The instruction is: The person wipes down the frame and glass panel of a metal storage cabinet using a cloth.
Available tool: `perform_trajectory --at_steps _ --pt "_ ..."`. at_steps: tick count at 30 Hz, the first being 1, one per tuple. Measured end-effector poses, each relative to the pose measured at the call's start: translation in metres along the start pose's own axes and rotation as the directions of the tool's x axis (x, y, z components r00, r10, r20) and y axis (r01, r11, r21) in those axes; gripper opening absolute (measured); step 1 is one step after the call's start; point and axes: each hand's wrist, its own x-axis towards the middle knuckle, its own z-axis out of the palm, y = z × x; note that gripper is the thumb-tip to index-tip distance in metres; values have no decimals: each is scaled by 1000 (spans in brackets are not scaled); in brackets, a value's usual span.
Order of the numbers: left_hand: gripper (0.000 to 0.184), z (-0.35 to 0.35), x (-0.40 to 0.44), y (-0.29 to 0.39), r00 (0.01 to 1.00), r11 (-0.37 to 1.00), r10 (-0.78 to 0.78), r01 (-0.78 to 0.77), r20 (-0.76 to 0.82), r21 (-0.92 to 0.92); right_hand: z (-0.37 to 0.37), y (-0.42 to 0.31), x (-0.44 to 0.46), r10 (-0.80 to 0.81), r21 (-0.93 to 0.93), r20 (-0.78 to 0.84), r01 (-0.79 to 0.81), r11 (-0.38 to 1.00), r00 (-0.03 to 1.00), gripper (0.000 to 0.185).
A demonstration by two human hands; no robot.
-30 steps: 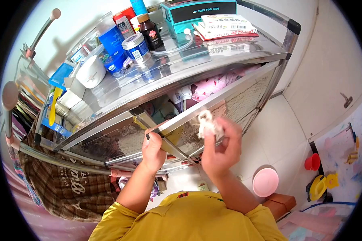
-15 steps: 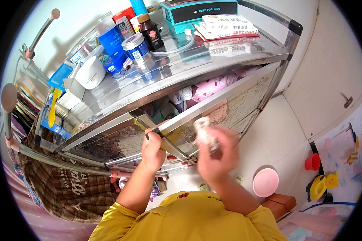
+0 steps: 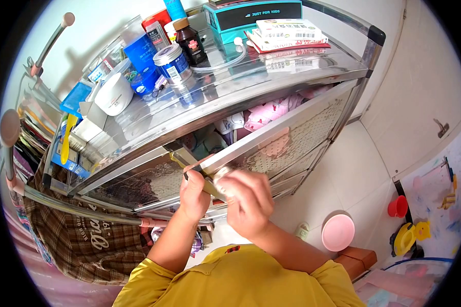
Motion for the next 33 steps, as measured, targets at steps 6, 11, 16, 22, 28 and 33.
perform_trajectory --at_steps 6,11,16,22,28,33 --pt "79 -2 -2 -2 999 999 -34 35 -19 20 -26 22 13 60 -54 -122 -67 996 991 28" --pt "77 0 -3 3 999 997 -39 40 -21 71 -21 30 24 143 -111 -234 -172 979 962 28" --pt "73 0 -2 1 999 999 -38 38 1 -8 -4 2 6 67 -21 -65 -68 997 996 26" --pt "74 3 -4 2 999 999 -43 43 19 3 -17 3 4 66 29 -63 -65 997 996 28" --pt "75 0 -7 0 997 996 -79 80 -22 33 -21 23 21 192 -54 -223 -209 976 956 29" --pt "74 2 -7 0 998 998 -62 63 -11 22 -15 10 14 117 -104 -162 -135 985 980 30"
